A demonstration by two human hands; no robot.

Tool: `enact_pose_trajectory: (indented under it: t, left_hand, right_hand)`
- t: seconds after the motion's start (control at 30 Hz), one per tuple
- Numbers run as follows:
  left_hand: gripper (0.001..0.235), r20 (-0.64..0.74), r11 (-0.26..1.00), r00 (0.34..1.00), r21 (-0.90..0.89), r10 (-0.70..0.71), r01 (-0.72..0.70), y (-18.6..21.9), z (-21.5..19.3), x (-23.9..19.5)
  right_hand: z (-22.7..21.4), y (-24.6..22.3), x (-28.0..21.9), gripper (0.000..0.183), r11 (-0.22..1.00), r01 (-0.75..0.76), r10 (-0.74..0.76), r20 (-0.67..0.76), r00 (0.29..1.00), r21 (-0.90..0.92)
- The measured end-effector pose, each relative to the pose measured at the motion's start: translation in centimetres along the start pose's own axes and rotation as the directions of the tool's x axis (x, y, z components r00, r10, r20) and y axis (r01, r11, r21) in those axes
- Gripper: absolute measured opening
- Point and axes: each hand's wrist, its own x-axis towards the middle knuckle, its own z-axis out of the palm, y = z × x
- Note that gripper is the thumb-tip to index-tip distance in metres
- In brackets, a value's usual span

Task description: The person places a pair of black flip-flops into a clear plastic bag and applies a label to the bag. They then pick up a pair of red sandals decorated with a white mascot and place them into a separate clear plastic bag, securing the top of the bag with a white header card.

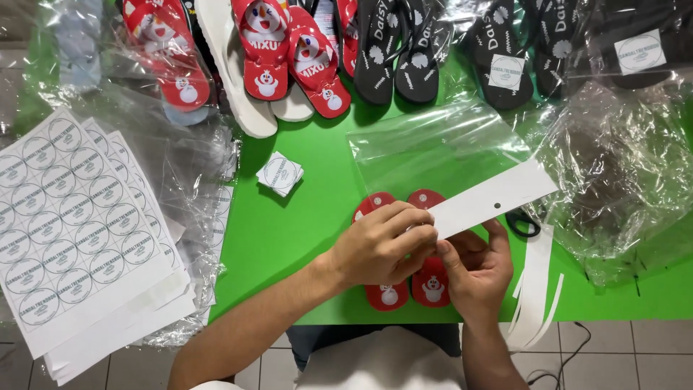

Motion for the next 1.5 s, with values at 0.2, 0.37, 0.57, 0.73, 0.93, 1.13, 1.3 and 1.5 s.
enact_pose_trajectory:
  t: [0.2, 0.37, 0.57, 0.73, 0.93, 1.13, 1.3, 1.5]
  left_hand:
    - [0.005, -0.009, 0.975, 0.997, -0.21, -0.078, 0.075, -0.5, -0.2, -0.3]
    - [0.008, 0.006, 0.972, 0.995, -0.214, -0.101, 0.1, -0.7, 0.1, -0.7]
    - [0.01, 0.007, 0.978, 0.999, -0.203, -0.043, 0.044, -0.8, 0.2, -0.8]
    - [0.014, -0.025, 0.976, 0.996, -0.204, -0.081, 0.074, -1.1, 0.9, -1.8]
    - [0.03, 0.0, 0.937, 0.976, -0.28, -0.216, 0.207, -1.1, 0.8, -2.3]
    - [0.034, 0.027, 0.884, 0.941, -0.335, -0.338, 0.327, -1.0, 0.6, -2.2]
    - [0.036, 0.043, 0.859, 0.924, -0.355, -0.379, 0.369, -1.0, 0.5, -2.2]
    - [0.017, -0.077, 0.951, 0.978, -0.262, -0.192, 0.166, -1.3, 0.6, -2.0]
  right_hand:
    - [0.4, -0.2, -0.3, 0.062, 1.0, -0.028, 0.027, 0.052, 0.998, 0.01]
    - [0.3, 0.1, -0.4, 0.065, 0.997, -0.027, 0.019, 0.099, 0.995, 0.076]
    - [0.5, -0.4, -0.3, 0.061, 0.995, -0.052, 0.046, 0.067, 0.997, 0.09]
    - [0.8, -0.7, -0.5, 0.064, 0.998, -0.054, 0.053, 0.041, 0.998, 0.027]
    - [1.8, -2.2, -0.6, 0.078, 0.999, -0.03, 0.03, -0.027, 0.999, -0.025]
    - [1.8, -1.8, -0.6, 0.096, 1.0, 0.008, -0.008, -0.031, 0.999, -0.009]
    - [1.9, -2.1, -0.6, 0.099, 1.0, 0.014, -0.014, -0.002, 1.0, 0.01]
    - [1.2, -0.7, -0.7, 0.092, 0.996, 0.019, -0.017, -0.026, 1.0, 0.086]
